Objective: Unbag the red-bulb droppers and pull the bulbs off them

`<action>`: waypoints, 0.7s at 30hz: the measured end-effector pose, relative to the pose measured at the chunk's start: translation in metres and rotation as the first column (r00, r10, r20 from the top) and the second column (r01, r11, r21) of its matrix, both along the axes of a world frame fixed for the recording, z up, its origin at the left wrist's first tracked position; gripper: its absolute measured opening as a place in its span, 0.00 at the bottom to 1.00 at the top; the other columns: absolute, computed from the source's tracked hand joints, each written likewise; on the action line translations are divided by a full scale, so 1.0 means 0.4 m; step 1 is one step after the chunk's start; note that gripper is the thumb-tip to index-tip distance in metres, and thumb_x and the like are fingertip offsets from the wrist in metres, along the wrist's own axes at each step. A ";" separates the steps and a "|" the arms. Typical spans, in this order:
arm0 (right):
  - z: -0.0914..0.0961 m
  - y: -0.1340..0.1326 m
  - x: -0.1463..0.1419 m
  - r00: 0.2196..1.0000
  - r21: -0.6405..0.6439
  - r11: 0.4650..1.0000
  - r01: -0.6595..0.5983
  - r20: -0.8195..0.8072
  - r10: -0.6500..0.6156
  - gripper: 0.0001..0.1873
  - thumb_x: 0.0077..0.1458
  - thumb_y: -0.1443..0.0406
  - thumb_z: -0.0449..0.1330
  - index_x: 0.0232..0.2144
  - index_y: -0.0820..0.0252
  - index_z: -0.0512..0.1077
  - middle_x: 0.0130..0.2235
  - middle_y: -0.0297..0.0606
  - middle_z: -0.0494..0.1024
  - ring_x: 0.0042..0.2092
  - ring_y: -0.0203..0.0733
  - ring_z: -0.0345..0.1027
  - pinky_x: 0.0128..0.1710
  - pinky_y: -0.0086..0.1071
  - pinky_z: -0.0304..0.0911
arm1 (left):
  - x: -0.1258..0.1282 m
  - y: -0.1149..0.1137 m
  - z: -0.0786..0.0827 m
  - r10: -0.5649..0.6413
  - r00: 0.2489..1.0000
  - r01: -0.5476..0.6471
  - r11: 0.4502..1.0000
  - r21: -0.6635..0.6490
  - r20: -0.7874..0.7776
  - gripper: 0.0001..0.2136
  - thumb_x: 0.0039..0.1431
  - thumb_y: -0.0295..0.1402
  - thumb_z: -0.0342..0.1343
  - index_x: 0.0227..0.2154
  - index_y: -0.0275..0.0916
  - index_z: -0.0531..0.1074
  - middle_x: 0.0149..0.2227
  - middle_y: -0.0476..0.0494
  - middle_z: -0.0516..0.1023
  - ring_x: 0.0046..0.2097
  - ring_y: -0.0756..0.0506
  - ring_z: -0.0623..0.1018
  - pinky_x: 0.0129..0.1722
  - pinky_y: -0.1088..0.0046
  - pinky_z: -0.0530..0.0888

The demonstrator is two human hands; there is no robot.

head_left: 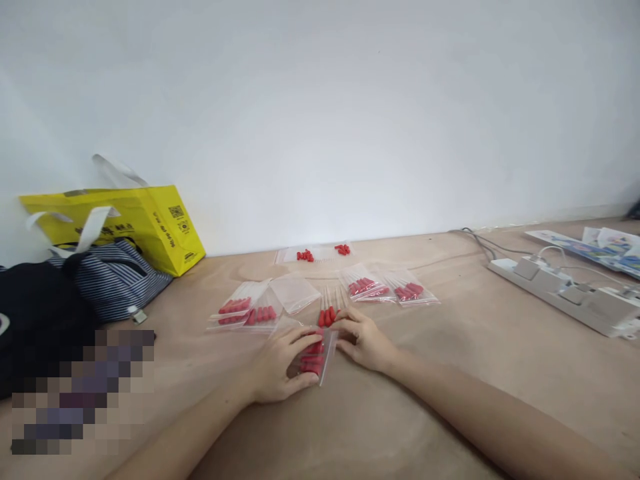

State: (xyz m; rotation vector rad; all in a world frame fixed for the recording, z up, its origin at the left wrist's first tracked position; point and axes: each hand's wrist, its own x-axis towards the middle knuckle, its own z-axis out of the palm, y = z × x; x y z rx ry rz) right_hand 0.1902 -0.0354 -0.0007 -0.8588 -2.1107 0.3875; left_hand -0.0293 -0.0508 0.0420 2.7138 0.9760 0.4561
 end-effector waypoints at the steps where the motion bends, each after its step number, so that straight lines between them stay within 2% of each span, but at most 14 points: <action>1: 0.001 -0.005 0.002 0.997 -0.022 0.997 0.070 0.011 -0.070 0.11 0.46 0.70 0.58 0.36 0.59 0.68 0.37 0.38 0.67 0.37 0.37 0.64 0.36 0.32 0.61 | 0.003 -0.009 -0.005 0.032 0.999 -0.032 0.999 0.030 -0.002 0.24 0.48 0.42 0.54 0.50 0.44 0.62 0.50 0.40 0.66 0.49 0.40 0.67 0.47 0.61 0.66; 4: 0.003 -0.018 0.008 0.979 -0.022 0.981 0.193 0.078 -0.191 0.14 0.42 0.67 0.62 0.34 0.59 0.65 0.34 0.36 0.68 0.35 0.39 0.62 0.35 0.33 0.58 | 0.015 -0.038 -0.010 0.129 0.992 -0.127 0.989 0.076 -0.016 0.23 0.49 0.44 0.52 0.47 0.41 0.64 0.42 0.40 0.70 0.41 0.42 0.71 0.40 0.64 0.69; 6: 0.003 -0.024 0.010 0.979 0.048 0.986 0.158 0.120 -0.162 0.11 0.43 0.66 0.61 0.32 0.59 0.66 0.33 0.35 0.68 0.35 0.38 0.61 0.35 0.33 0.55 | 0.020 -0.049 -0.009 0.172 0.985 -0.170 0.983 0.067 -0.027 0.20 0.51 0.45 0.51 0.45 0.41 0.65 0.38 0.42 0.70 0.37 0.44 0.72 0.35 0.67 0.70; 9: -0.002 -0.026 0.007 0.986 0.216 0.975 0.055 0.144 -0.088 0.03 0.46 0.67 0.59 0.27 0.58 0.68 0.29 0.34 0.67 0.33 0.37 0.59 0.33 0.31 0.52 | 0.025 -0.045 -0.003 0.196 0.981 -0.195 0.980 0.037 -0.005 0.14 0.55 0.41 0.47 0.40 0.40 0.67 0.35 0.44 0.69 0.36 0.46 0.71 0.35 0.69 0.69; 11: -0.005 -0.025 0.005 0.990 0.323 0.946 0.009 0.132 -0.055 0.02 0.47 0.68 0.58 0.24 0.58 0.69 0.26 0.33 0.66 0.31 0.36 0.57 0.32 0.31 0.50 | 0.030 -0.033 0.001 0.164 0.985 -0.165 0.986 0.014 0.043 0.11 0.57 0.37 0.44 0.39 0.39 0.67 0.35 0.44 0.69 0.37 0.47 0.71 0.38 0.70 0.69; 14: -0.005 -0.022 0.006 0.992 0.432 0.901 -0.033 0.124 -0.022 0.05 0.50 0.67 0.56 0.23 0.58 0.70 0.24 0.33 0.66 0.30 0.35 0.56 0.31 0.31 0.49 | 0.043 -0.012 0.002 0.035 0.992 -0.034 0.999 -0.009 0.122 0.11 0.57 0.31 0.46 0.41 0.39 0.67 0.41 0.43 0.68 0.42 0.48 0.70 0.43 0.71 0.67; 17: -0.002 -0.020 0.008 0.992 0.488 0.871 -0.048 0.126 -0.016 0.07 0.51 0.68 0.55 0.22 0.60 0.69 0.23 0.33 0.67 0.30 0.35 0.56 0.31 0.31 0.48 | 0.061 0.003 -0.003 -0.049 0.986 0.054 0.998 -0.025 0.160 0.12 0.55 0.29 0.49 0.43 0.40 0.67 0.43 0.43 0.68 0.45 0.47 0.69 0.46 0.70 0.66; 21: -0.001 -0.018 0.009 0.993 0.504 0.862 -0.055 0.122 -0.008 0.08 0.51 0.66 0.55 0.22 0.60 0.69 0.23 0.32 0.68 0.29 0.34 0.56 0.30 0.31 0.48 | 0.076 0.014 -0.012 -0.083 0.983 0.091 0.995 -0.039 0.166 0.12 0.54 0.28 0.49 0.41 0.40 0.69 0.43 0.42 0.68 0.46 0.46 0.68 0.47 0.68 0.66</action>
